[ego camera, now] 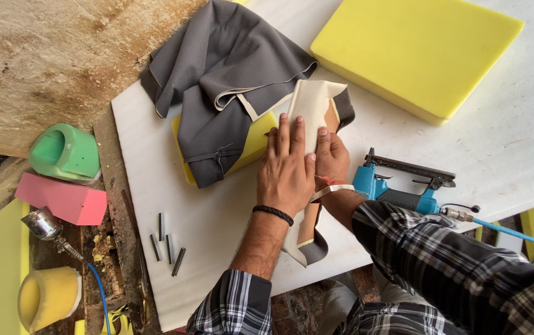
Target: The person fits a beige fabric cover over a foam cushion on a work table, pulling and tucking the fabric around the edges. They use a pneumatic nail gun to fasten the cover, use a power driver on the cushion underside, and press the finished cushion flat on the table.
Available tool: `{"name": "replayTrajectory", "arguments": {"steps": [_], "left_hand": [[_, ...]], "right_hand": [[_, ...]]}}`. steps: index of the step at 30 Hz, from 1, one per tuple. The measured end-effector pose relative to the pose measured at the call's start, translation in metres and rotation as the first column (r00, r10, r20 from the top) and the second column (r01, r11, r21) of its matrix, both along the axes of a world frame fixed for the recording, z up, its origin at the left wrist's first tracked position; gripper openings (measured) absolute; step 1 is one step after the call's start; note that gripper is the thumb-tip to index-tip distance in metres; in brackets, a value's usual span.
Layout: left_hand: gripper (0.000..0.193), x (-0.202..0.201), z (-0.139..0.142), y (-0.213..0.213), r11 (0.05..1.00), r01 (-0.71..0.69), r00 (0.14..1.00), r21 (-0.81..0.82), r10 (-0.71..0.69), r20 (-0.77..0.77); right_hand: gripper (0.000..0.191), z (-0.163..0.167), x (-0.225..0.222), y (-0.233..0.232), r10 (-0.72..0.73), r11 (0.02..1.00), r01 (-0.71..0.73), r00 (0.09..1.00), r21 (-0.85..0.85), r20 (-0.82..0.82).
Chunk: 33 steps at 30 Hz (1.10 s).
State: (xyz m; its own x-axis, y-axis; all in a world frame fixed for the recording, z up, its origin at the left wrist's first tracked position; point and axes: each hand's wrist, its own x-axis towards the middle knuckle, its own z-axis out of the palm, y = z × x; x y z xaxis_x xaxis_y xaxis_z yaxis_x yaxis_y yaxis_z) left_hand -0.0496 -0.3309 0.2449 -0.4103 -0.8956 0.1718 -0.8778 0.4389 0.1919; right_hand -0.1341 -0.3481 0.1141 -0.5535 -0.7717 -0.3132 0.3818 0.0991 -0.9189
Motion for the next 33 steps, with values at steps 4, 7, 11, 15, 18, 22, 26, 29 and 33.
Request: {"name": "replayTrajectory", "arguments": {"steps": [4, 7, 11, 15, 18, 22, 26, 29, 33], "left_hand": [[0.074, -0.015, 0.0, -0.006, 0.947, -0.224, 0.974, 0.229, 0.214, 0.069], [0.082, -0.014, 0.0, -0.007, 0.92, -0.283, 0.957, 0.273, 0.251, 0.146], [0.091, -0.011, -0.003, -0.011, 0.93, -0.266, 0.954, 0.255, 0.217, 0.206], [0.09, -0.009, -0.008, -0.012, 0.94, -0.256, 0.96, 0.225, 0.22, 0.172], [0.087, -0.009, -0.008, -0.011, 0.93, -0.267, 0.958, 0.252, 0.228, 0.173], [0.086, -0.009, -0.007, -0.012, 0.939, -0.265, 0.956, 0.221, 0.227, 0.186], [0.084, -0.011, -0.005, -0.013, 0.889, -0.313, 0.941, 0.333, 0.245, 0.232], [0.087, -0.012, -0.003, -0.01, 0.994, -0.109, 0.987, -0.015, 0.11, 0.116], [0.083, -0.014, 0.0, -0.008, 0.95, -0.231, 0.964, 0.209, 0.195, 0.18]], "right_hand": [[0.046, 0.003, 0.004, -0.004, 0.038, 0.999, -0.037, 0.998, 0.002, -0.057], [0.045, 0.0, -0.001, 0.0, 0.164, 0.984, -0.16, 0.985, 0.077, -0.047], [0.049, -0.018, -0.042, 0.038, 0.518, 0.827, -0.455, 0.845, 0.331, -0.134], [0.057, -0.039, -0.13, 0.098, 0.605, 0.788, -0.292, 0.2, 0.542, -0.771], [0.102, -0.035, -0.157, 0.098, 0.647, 0.757, -0.287, 0.194, 0.588, -0.738], [0.111, -0.018, -0.162, 0.073, 0.962, 0.274, -0.392, 0.116, 0.878, -0.248], [0.099, -0.023, -0.163, 0.069, 0.963, 0.2, -0.379, -0.093, 0.904, -0.252], [0.102, -0.032, -0.162, 0.072, 0.958, 0.284, -0.42, 0.076, 0.862, -0.278], [0.092, -0.01, -0.157, 0.066, 0.785, 0.606, -0.554, 0.298, 0.571, -0.543]]}}
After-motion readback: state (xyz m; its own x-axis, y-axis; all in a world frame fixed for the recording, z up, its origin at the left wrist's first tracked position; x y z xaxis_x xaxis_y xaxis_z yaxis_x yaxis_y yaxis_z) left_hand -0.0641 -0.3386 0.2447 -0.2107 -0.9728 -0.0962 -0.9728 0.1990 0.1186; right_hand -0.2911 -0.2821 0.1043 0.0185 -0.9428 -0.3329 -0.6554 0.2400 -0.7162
